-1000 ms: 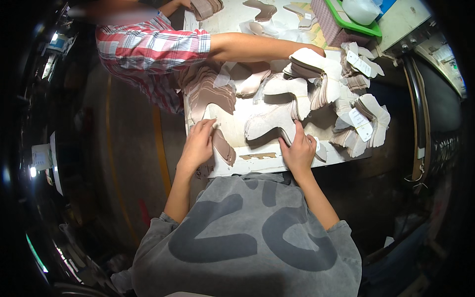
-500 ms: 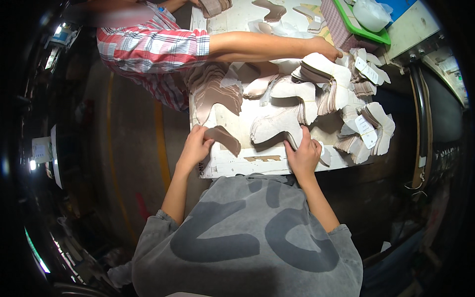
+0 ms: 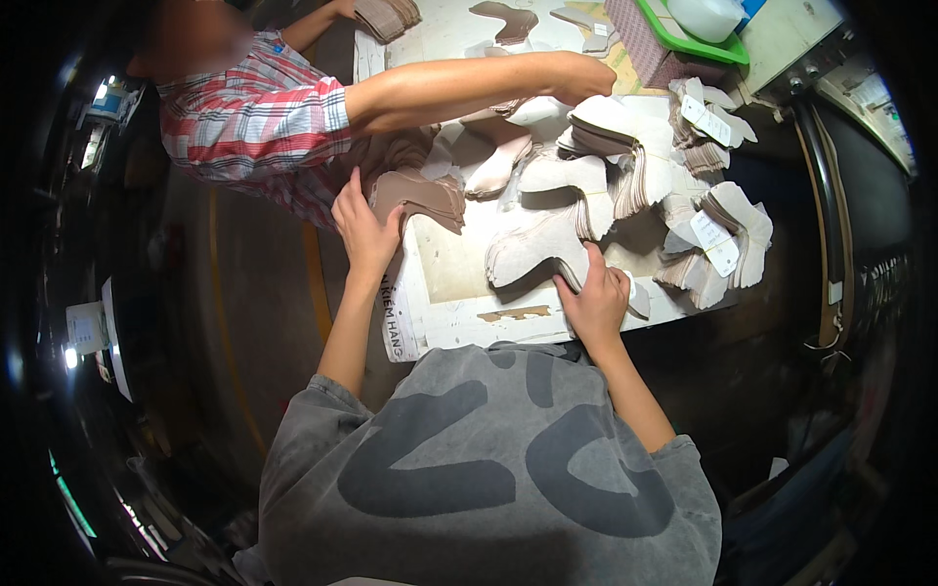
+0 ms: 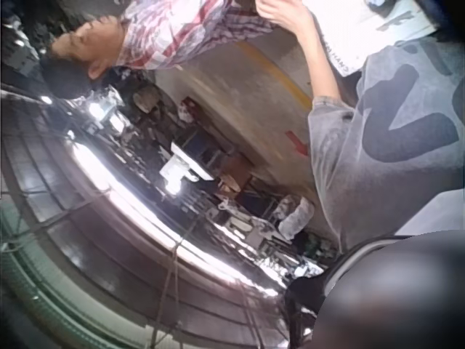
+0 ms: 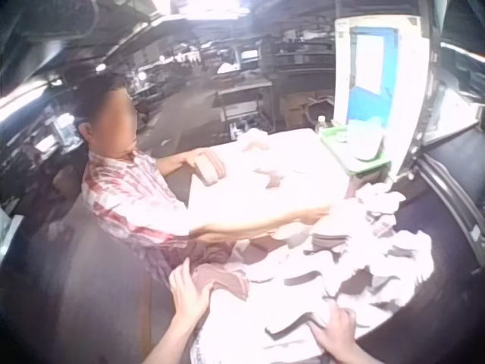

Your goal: The person unpacks shoe parts from a plastic bag and places them on a table. They then sort and stack the parts by type and color, arranging them into neat piles.

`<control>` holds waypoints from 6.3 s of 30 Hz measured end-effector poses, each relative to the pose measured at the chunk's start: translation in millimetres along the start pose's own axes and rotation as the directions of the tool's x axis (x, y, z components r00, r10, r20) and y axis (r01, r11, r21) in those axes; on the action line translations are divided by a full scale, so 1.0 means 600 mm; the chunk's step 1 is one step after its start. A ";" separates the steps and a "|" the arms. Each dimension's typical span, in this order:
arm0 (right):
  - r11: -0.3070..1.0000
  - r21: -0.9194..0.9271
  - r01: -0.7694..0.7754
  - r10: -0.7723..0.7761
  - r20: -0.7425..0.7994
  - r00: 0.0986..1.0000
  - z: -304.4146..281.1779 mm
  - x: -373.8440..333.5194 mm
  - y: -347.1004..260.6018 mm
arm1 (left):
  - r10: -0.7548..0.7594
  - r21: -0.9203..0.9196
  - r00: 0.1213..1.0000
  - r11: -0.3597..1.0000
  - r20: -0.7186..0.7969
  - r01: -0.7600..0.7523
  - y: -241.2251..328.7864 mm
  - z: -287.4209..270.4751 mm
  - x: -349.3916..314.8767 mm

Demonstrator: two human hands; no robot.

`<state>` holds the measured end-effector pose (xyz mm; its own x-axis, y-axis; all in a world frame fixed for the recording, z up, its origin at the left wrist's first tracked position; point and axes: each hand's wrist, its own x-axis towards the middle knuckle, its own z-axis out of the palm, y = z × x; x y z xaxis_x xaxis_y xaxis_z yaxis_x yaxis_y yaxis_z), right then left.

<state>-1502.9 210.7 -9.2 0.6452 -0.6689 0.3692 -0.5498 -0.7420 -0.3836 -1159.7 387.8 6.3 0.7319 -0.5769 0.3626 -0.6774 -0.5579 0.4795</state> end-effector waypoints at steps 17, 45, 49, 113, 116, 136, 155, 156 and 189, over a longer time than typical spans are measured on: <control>0.997 0.079 0.005 -0.009 0.046 0.999 -0.065 0.029 -0.054 | 0.244 -0.667 0.939 0.745 0.242 -0.021 0.167 0.036 -0.164; 0.990 0.143 -0.004 0.008 -0.027 1.000 -0.093 0.031 -0.045 | 0.241 -0.480 0.925 0.874 0.293 -0.076 0.178 0.114 -0.179; 0.972 0.237 0.000 0.031 -0.126 0.992 -0.096 0.045 -0.035 | 0.239 -0.480 0.948 0.870 0.208 -0.114 0.192 0.110 -0.188; 0.988 -0.127 0.085 0.063 0.847 0.528 -0.102 0.602 -0.004 | 0.157 -0.751 0.796 0.477 0.585 0.458 0.138 0.049 -0.132; 0.972 0.134 0.192 -0.233 0.627 0.744 -0.181 0.537 -0.007 | 0.379 -0.572 0.763 0.820 0.524 -0.014 0.158 0.054 -0.160; 0.549 0.703 -0.452 0.494 0.163 0.854 -0.111 0.023 0.078 | 0.332 -0.612 0.544 0.148 0.771 0.777 0.106 0.092 -0.073; 0.736 0.465 -0.492 0.500 0.117 0.858 -0.062 0.068 0.076 | 0.134 -0.594 0.613 0.473 0.779 0.651 0.187 0.124 -0.038; 0.762 0.468 -0.448 0.471 0.074 0.879 -0.079 0.064 0.059 | 0.121 -0.602 0.644 0.519 0.755 0.607 0.192 0.108 -0.042; 0.852 0.414 -0.321 0.251 0.215 0.944 -0.171 0.048 -0.035 | -0.256 -0.263 0.752 0.828 0.607 0.495 0.131 -0.053 -0.262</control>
<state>-1527.1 202.8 96.0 0.5852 -0.8079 0.0698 -0.4557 -0.3989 -0.7957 -1325.6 453.9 12.4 0.6789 -0.6531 -0.3355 -0.1793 -0.5905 0.7869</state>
